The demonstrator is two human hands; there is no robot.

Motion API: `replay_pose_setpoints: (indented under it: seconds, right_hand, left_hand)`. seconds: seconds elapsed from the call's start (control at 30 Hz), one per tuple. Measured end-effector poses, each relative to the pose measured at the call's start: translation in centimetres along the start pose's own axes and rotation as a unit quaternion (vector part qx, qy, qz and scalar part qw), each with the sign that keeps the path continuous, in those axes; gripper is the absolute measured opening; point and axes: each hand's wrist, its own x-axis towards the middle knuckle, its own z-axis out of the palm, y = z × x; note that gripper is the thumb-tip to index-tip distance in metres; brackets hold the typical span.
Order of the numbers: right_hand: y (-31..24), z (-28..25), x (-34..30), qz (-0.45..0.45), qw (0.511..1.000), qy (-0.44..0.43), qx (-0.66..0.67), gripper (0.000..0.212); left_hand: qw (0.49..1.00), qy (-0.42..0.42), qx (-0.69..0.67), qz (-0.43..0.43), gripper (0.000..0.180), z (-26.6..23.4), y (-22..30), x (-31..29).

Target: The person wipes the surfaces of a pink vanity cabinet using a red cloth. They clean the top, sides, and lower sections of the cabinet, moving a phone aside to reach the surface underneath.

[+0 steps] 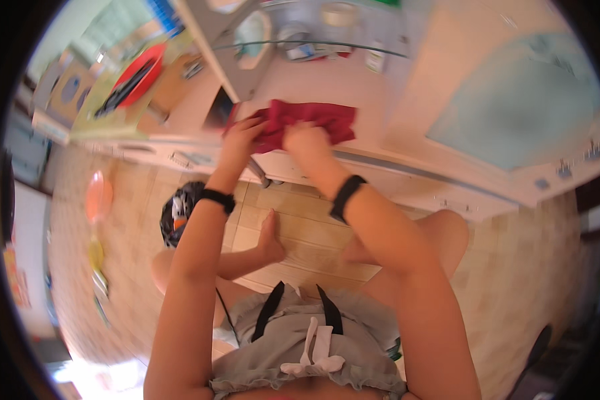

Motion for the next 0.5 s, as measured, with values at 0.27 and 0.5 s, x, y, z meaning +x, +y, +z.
replay_pose_setpoints:
  seconds: [0.27, 0.5]
  right_hand:
    - [-0.7, 3.1, -0.4, -0.007, 0.981, 0.180, 0.070, 0.033]
    - [4.7, 2.3, -8.4, -0.036, 0.973, 0.220, 0.054, 0.028]
  left_hand:
    - [0.996, -0.086, 0.020, -0.031, 0.039, -1.7, 1.9, 0.4]
    - [0.990, -0.079, 0.103, 0.055, 0.040, 1.2, 8.3, 1.4]
